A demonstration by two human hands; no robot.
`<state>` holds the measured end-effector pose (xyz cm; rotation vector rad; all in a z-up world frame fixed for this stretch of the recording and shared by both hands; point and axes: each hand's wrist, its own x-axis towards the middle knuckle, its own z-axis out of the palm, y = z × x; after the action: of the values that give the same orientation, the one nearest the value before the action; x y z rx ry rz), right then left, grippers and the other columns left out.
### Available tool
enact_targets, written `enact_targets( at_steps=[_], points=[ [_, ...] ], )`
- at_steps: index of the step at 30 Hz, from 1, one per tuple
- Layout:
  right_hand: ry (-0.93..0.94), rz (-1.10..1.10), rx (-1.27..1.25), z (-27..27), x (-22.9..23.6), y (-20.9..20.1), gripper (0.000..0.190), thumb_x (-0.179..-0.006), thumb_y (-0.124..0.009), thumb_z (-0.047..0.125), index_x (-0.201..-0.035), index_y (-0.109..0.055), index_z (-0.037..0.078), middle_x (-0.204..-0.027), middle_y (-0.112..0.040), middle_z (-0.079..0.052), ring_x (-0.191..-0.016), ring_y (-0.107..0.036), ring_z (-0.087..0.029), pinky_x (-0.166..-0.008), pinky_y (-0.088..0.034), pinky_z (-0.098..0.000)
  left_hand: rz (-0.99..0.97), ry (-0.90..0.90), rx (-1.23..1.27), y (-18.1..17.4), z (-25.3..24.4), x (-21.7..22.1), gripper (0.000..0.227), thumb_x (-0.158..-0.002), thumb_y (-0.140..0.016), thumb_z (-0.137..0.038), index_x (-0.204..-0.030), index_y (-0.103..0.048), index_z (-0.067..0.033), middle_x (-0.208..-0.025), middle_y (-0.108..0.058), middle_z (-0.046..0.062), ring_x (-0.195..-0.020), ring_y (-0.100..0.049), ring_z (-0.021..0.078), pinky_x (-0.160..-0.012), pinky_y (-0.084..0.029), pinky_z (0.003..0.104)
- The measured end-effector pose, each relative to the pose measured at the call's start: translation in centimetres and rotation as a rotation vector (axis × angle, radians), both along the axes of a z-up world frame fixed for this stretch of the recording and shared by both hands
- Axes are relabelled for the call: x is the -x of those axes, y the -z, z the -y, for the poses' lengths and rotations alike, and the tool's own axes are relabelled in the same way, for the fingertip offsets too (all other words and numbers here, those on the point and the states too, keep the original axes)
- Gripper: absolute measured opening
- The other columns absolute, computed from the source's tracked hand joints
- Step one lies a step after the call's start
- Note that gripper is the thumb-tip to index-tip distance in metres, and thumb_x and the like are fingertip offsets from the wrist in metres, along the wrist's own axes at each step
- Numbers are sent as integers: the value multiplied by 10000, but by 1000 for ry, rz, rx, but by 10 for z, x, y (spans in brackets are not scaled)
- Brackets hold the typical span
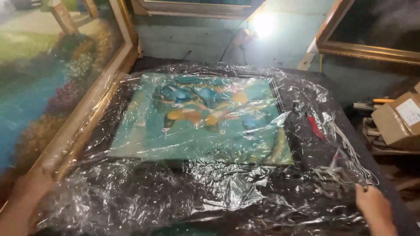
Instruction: The person cleans the back and front of a framed painting using a cloth and then wraps the entire frame in plastic film, cutting it to size with a utility knife.
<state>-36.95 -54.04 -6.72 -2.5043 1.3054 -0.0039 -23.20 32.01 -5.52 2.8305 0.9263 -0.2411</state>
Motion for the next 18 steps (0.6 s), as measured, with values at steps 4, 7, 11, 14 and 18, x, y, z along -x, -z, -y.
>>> enact_targets(
  at_steps=[4,7,11,14,18],
  points=[
    [-27,-171,170,13,14,-42,615,-828,-395,560,-1082,-635,54,-1031,-682,-252,-950,-616,-446,-761,-483,-463,137,-245,245,-87,90,76,616,-816,-477,-434,-1251,-489,3,-1241,-474,317,-1107,-479,474,-895,-357,499],
    [40,-203,161,-2,11,-71,678,-792,-420,630,-1234,-483,119,-1161,-561,-231,-1030,-570,-421,-782,-466,-506,-5,-159,65,-34,45,60,551,-765,-519,-349,-1183,-565,7,-1216,-522,250,-1089,-529,388,-873,-417,418],
    [-149,142,465,-23,4,-74,748,-731,-477,439,-1344,-328,37,-1398,-270,-175,-1200,-275,-410,-844,-214,-694,-181,31,-198,0,47,37,491,-721,-529,-203,-1201,-567,-108,-1244,-589,152,-1140,-558,325,-918,-412,440],
    [-554,407,207,-119,-5,-81,494,-848,-413,206,-1294,-410,-7,-1125,-530,-180,-1020,-495,-290,-807,-413,-451,201,207,-48,-46,148,56,529,-826,-393,-354,-1272,-411,-70,-1362,-341,235,-1228,-324,435,-903,-298,626],
    [-840,77,-271,-216,6,-57,523,-819,-363,478,-1309,-369,295,-1409,-299,9,-1290,-281,-195,-1045,-180,-489,4,201,363,4,217,55,662,-809,-343,-534,-1338,-337,-134,-1316,-386,223,-1206,-386,396,-996,-306,464]
  ],
)
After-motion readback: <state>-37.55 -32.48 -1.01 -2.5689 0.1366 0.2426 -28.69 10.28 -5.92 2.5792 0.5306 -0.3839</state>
